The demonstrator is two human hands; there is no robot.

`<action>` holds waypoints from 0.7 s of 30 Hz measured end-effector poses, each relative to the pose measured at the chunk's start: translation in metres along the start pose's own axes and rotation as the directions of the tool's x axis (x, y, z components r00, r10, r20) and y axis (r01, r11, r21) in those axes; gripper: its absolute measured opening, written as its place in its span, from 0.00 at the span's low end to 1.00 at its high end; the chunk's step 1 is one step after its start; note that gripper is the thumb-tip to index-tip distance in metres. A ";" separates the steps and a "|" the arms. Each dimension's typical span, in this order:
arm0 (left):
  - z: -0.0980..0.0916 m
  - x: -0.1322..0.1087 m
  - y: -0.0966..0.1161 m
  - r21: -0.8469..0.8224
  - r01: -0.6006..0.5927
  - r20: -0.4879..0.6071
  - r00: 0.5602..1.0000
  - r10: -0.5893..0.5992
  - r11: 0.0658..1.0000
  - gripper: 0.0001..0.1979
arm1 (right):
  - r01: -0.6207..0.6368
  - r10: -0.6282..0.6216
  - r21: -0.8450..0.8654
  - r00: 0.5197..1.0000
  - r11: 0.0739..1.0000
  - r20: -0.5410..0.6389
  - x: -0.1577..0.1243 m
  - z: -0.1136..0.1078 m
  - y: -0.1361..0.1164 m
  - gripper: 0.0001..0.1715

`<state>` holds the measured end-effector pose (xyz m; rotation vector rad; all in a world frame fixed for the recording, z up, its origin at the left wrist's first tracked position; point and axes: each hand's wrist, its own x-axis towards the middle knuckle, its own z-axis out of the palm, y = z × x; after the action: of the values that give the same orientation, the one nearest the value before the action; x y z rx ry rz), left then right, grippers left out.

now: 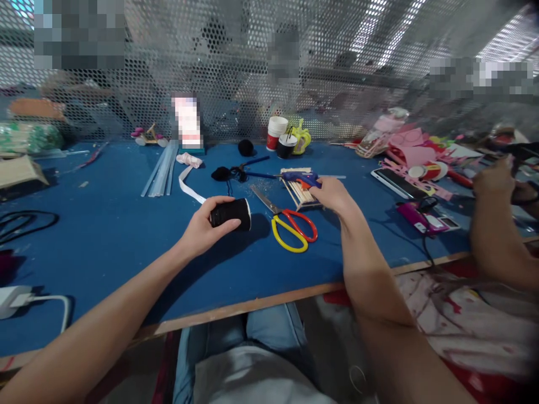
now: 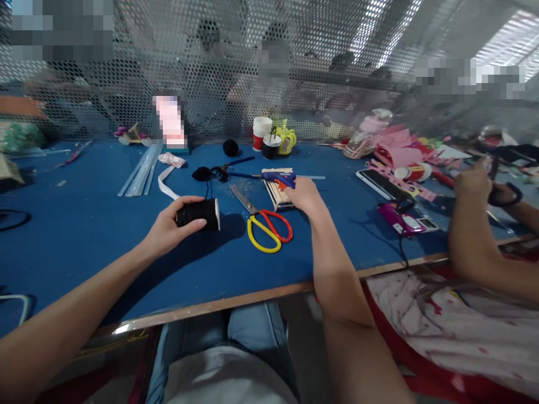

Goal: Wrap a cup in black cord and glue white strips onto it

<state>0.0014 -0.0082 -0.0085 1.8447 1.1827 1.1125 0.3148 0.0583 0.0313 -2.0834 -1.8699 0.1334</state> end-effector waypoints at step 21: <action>-0.008 0.008 -0.013 0.138 -0.065 -0.009 0.998 0.066 0.988 0.25 | -0.050 -0.501 0.863 0.797 0.503 0.338 -0.063 0.005 -0.057 0.17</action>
<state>-0.0089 0.0049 -0.0141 1.9959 1.2418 1.1054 0.2515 0.0015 0.0347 -1.0958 -1.7598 1.4308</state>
